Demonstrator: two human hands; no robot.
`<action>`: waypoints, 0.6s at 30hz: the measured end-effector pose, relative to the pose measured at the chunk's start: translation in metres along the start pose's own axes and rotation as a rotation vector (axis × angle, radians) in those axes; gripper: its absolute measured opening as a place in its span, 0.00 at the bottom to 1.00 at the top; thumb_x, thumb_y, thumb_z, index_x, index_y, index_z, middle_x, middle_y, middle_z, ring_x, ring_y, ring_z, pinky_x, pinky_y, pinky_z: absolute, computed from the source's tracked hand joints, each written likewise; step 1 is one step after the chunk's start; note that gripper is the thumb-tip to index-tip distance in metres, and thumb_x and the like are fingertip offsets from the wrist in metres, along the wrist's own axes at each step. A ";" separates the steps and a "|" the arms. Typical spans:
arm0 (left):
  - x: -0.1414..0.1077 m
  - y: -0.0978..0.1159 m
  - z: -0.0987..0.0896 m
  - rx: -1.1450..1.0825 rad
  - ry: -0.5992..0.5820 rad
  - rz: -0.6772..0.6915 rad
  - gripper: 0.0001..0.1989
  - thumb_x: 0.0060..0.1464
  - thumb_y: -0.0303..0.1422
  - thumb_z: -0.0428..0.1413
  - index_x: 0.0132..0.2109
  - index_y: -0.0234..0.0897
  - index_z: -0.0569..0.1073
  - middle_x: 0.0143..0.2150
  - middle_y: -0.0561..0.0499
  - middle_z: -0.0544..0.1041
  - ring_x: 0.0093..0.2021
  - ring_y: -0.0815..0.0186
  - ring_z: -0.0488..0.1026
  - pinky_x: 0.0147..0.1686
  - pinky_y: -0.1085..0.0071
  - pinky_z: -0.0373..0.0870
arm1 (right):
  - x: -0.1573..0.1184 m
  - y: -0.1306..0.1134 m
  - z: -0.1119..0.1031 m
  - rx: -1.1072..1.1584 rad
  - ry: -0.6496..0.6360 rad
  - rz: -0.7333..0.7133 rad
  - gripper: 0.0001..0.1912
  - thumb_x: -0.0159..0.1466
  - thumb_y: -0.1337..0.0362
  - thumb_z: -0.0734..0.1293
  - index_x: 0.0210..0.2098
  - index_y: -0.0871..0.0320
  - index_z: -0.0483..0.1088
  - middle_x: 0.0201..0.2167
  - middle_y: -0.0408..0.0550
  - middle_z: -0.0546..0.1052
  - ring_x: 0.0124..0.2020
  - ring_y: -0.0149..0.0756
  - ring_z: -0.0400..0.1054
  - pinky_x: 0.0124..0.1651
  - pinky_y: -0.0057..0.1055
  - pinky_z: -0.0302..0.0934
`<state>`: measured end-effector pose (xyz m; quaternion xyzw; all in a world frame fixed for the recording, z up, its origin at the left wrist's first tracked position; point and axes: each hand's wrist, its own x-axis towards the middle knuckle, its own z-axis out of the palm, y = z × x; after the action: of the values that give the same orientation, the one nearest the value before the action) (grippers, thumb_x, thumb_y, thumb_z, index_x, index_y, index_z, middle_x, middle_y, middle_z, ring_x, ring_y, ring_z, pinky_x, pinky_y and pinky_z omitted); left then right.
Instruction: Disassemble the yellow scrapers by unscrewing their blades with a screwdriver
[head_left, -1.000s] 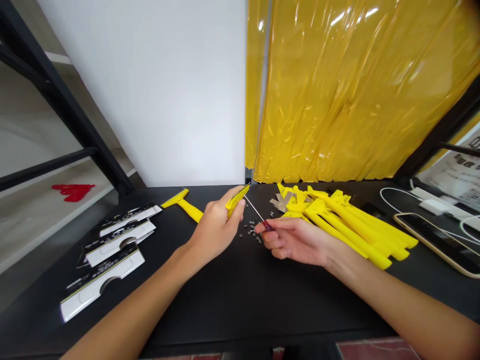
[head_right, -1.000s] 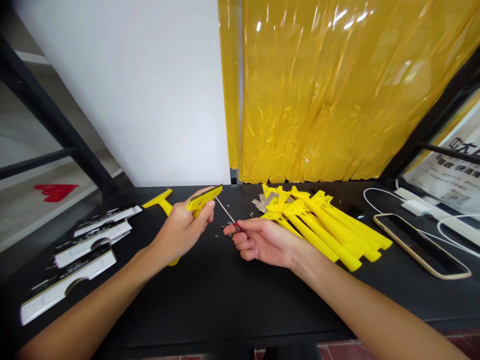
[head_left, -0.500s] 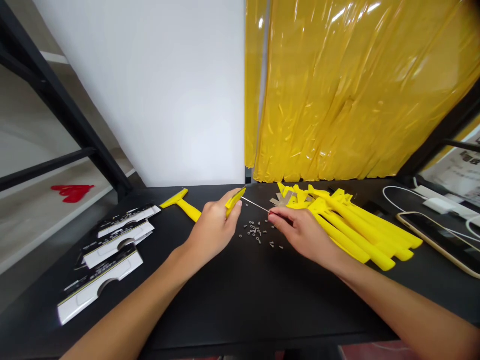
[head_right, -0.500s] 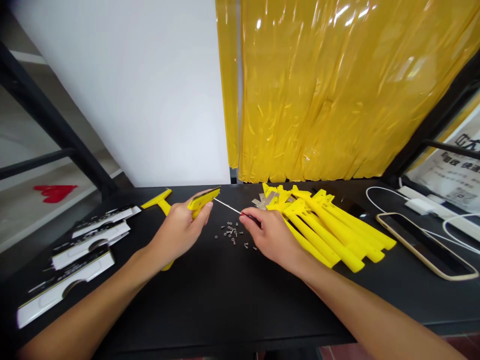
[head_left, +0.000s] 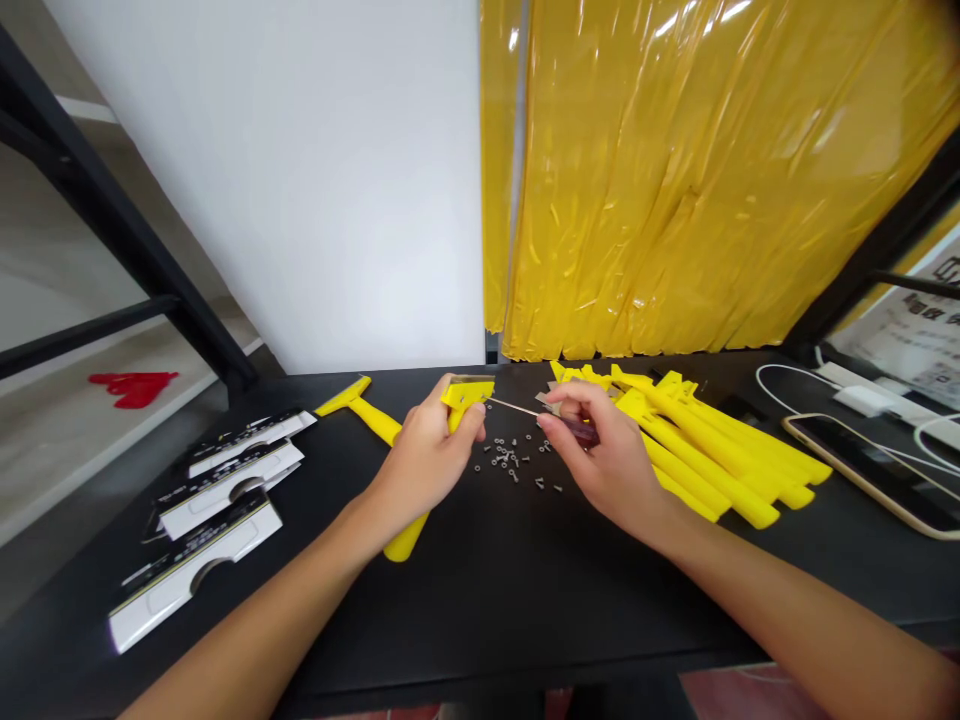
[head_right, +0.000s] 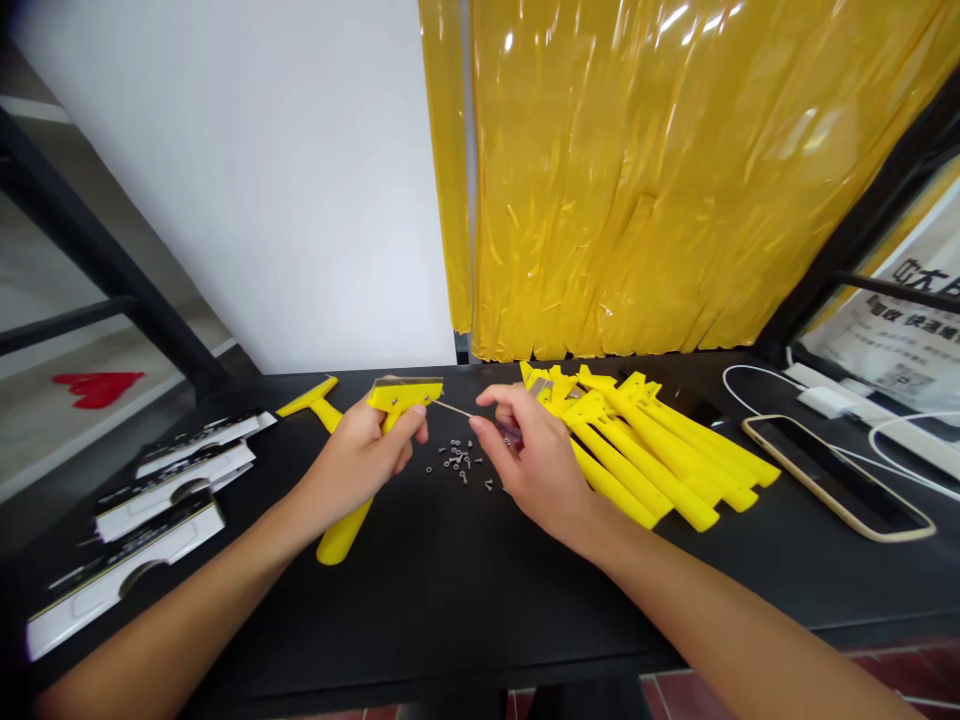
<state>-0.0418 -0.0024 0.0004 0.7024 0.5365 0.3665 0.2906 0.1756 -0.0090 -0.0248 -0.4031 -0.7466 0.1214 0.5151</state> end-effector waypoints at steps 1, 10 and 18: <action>0.000 0.001 0.000 -0.027 -0.025 -0.028 0.16 0.66 0.43 0.49 0.34 0.39 0.71 0.20 0.57 0.69 0.21 0.69 0.67 0.25 0.73 0.63 | -0.001 0.001 0.000 0.008 -0.003 -0.035 0.08 0.70 0.60 0.65 0.47 0.53 0.67 0.29 0.40 0.67 0.28 0.30 0.63 0.33 0.28 0.59; 0.003 0.010 0.001 -0.084 -0.060 -0.126 0.17 0.64 0.41 0.50 0.30 0.38 0.70 0.16 0.57 0.66 0.17 0.71 0.65 0.23 0.73 0.62 | 0.002 0.001 -0.002 -0.003 0.013 -0.008 0.11 0.71 0.61 0.63 0.53 0.52 0.67 0.27 0.38 0.66 0.25 0.30 0.61 0.31 0.29 0.59; 0.002 0.008 0.002 -0.110 -0.065 -0.164 0.16 0.64 0.40 0.51 0.29 0.37 0.70 0.15 0.57 0.66 0.16 0.72 0.64 0.22 0.74 0.62 | 0.002 0.003 -0.006 0.030 -0.061 0.007 0.09 0.73 0.61 0.60 0.47 0.52 0.71 0.27 0.40 0.70 0.24 0.29 0.62 0.31 0.29 0.59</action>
<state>-0.0351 -0.0023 0.0065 0.6506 0.5616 0.3472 0.3752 0.1817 -0.0063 -0.0227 -0.3942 -0.7585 0.1468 0.4977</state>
